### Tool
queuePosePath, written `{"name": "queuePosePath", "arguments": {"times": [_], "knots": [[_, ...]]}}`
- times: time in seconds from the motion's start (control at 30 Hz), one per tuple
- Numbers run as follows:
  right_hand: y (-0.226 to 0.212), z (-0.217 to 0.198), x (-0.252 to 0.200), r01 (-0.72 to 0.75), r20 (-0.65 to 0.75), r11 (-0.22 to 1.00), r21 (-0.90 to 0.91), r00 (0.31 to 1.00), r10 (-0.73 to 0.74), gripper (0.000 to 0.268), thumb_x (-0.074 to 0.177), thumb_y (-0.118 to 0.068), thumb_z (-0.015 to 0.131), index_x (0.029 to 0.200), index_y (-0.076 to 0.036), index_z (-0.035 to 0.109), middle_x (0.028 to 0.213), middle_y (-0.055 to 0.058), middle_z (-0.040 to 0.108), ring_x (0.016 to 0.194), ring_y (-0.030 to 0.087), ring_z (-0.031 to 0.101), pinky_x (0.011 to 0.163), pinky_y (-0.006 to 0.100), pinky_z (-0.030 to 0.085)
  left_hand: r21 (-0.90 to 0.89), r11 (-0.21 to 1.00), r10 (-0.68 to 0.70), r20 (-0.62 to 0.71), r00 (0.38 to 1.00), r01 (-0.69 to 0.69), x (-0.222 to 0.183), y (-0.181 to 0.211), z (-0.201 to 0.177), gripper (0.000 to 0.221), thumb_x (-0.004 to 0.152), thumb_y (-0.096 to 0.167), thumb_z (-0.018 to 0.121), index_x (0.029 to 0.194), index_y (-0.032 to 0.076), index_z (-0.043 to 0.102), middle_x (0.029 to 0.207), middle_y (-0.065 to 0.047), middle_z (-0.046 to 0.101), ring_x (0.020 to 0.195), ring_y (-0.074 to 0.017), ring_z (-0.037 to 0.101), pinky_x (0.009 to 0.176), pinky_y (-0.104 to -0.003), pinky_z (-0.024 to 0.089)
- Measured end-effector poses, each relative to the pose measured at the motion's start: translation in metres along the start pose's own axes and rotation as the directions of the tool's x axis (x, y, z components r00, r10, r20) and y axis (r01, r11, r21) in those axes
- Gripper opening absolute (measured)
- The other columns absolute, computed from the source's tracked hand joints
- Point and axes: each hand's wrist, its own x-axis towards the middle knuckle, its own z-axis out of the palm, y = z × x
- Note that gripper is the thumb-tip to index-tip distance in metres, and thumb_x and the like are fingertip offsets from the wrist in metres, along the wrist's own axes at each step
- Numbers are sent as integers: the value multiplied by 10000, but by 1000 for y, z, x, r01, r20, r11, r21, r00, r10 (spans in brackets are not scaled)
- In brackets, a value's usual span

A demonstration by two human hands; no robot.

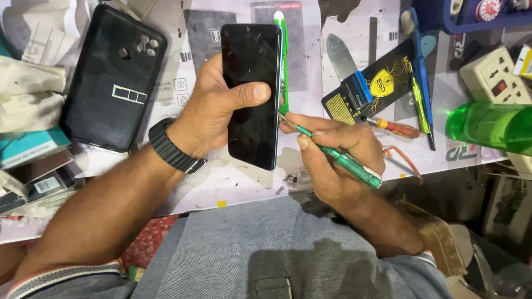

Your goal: The person handles a mobile phone on a workbench, uses a green prying tool to separate the device frame from the screen, and continues prying around the perimeter by hand.

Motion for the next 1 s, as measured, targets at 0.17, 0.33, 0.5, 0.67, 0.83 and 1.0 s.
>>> {"name": "queuePosePath", "arguments": {"times": [0.17,0.33,0.5,0.67,0.83,1.0], "knots": [[0,-1,7,-3,-26,1000,-9,1000,2,236,1073,135,568,1177,1,403,1248,315,664,1107,289,734,976,361,635,2,1000,-11,28,1000,11,1,0,3,416,944,130,845,1271,14,615,1126,-84,695,969,-179,713,914,-375,624],[0,-2,16,23,-36,998,-62,999,-26,235,1079,129,578,1174,-4,410,1231,309,678,1091,287,742,948,347,641,38,999,-17,22,1000,17,1,3,6,438,928,116,827,1281,20,586,1104,-102,721,980,-208,740,914,-381,631],[5,-3,22,59,-31,998,-15,998,-60,222,1087,117,569,1179,-7,410,1236,313,670,1105,287,741,955,347,648,52,998,-33,29,999,32,2,5,7,437,932,119,817,1284,17,579,1097,-114,729,1001,-216,748,916,-397,627],[8,-3,25,90,-35,995,-36,995,-91,218,1085,123,563,1178,1,407,1238,322,667,1105,293,737,955,345,639,41,999,-33,32,999,31,3,5,9,438,914,153,840,1257,32,596,1096,-103,736,1013,-209,740,938,-380,623],[16,-3,31,112,-72,994,14,991,-111,221,1087,130,565,1185,2,414,1240,318,662,1114,291,730,1000,363,634,75,997,-28,9,1000,28,2,2,10,428,914,154,846,1251,24,618,1140,-108,738,1064,-195,719,964,-370,608],[19,-1,35,135,-92,990,37,987,-131,219,1079,134,565,1176,3,419,1236,321,665,1110,298,731,993,363,627,73,997,-29,0,1000,29,3,6,13,425,908,143,842,1250,24,619,1141,-106,736,1069,-189,714,970,-355,601]]}}
